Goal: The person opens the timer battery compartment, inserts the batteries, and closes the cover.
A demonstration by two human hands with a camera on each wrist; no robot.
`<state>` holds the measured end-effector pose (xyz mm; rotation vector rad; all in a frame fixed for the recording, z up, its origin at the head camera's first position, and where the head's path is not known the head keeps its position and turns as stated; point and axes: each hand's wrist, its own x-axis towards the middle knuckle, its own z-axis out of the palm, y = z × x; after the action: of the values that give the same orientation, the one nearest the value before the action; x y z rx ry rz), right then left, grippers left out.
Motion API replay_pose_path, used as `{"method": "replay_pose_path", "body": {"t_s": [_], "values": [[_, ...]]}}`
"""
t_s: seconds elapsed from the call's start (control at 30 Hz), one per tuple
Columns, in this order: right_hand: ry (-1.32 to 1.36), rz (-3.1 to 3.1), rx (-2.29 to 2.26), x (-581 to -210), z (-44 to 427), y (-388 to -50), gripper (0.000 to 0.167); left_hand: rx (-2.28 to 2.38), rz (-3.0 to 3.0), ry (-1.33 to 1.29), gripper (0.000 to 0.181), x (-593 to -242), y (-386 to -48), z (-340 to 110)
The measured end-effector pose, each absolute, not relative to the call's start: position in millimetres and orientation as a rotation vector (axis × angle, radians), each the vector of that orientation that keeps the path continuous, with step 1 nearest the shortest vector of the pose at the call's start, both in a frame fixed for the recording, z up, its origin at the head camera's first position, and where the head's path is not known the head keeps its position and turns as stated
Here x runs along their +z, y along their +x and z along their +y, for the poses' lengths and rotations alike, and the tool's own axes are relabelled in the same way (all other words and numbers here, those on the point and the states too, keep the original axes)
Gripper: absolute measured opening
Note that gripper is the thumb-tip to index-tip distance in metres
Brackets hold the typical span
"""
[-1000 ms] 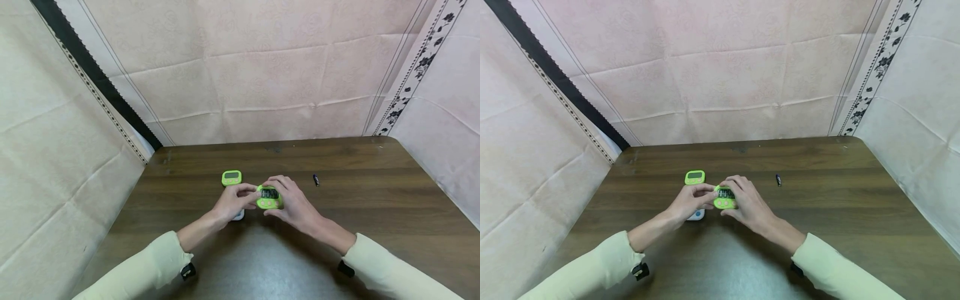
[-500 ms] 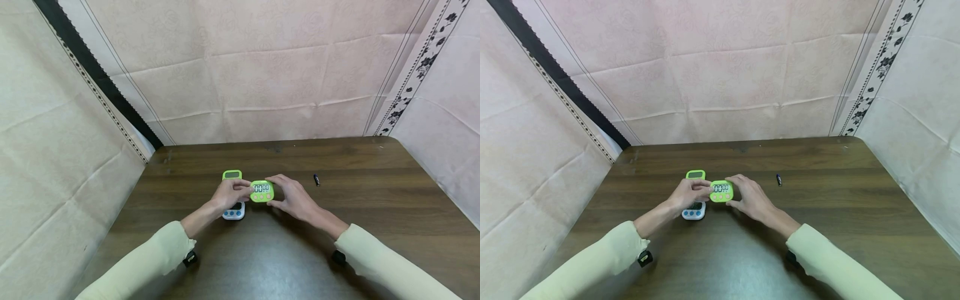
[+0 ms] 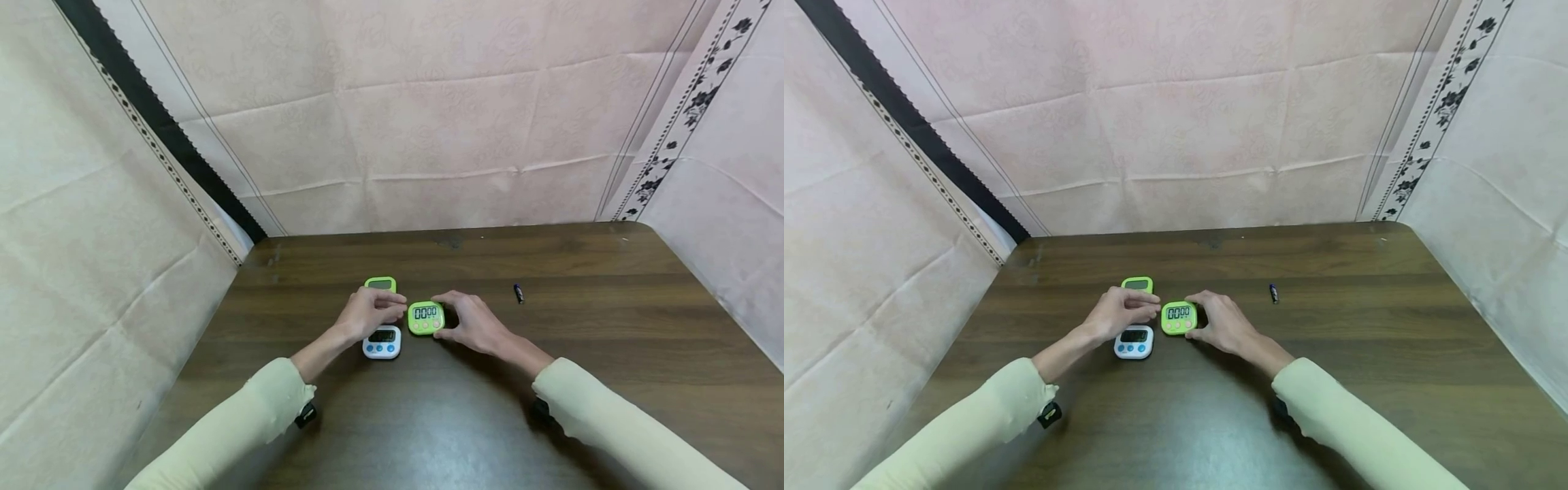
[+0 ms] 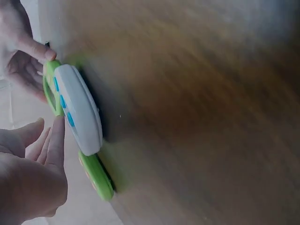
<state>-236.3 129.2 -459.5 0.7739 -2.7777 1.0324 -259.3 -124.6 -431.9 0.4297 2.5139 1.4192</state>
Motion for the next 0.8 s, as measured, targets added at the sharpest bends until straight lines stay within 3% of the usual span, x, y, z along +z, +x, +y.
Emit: {"method": "replay_pose_path", "body": {"t_s": [0.37,0.8], "values": [[0.807,-2.861,0.995,-460.3,127.2,-243.1,0.066,1.180,2.891,0.666,0.021,-429.6,-275.8,-144.0],[0.780,-2.916,1.140,-442.1,104.6,-264.2,0.071,0.900,2.959,0.750,0.058,-442.2,-301.4,-169.8]]}}
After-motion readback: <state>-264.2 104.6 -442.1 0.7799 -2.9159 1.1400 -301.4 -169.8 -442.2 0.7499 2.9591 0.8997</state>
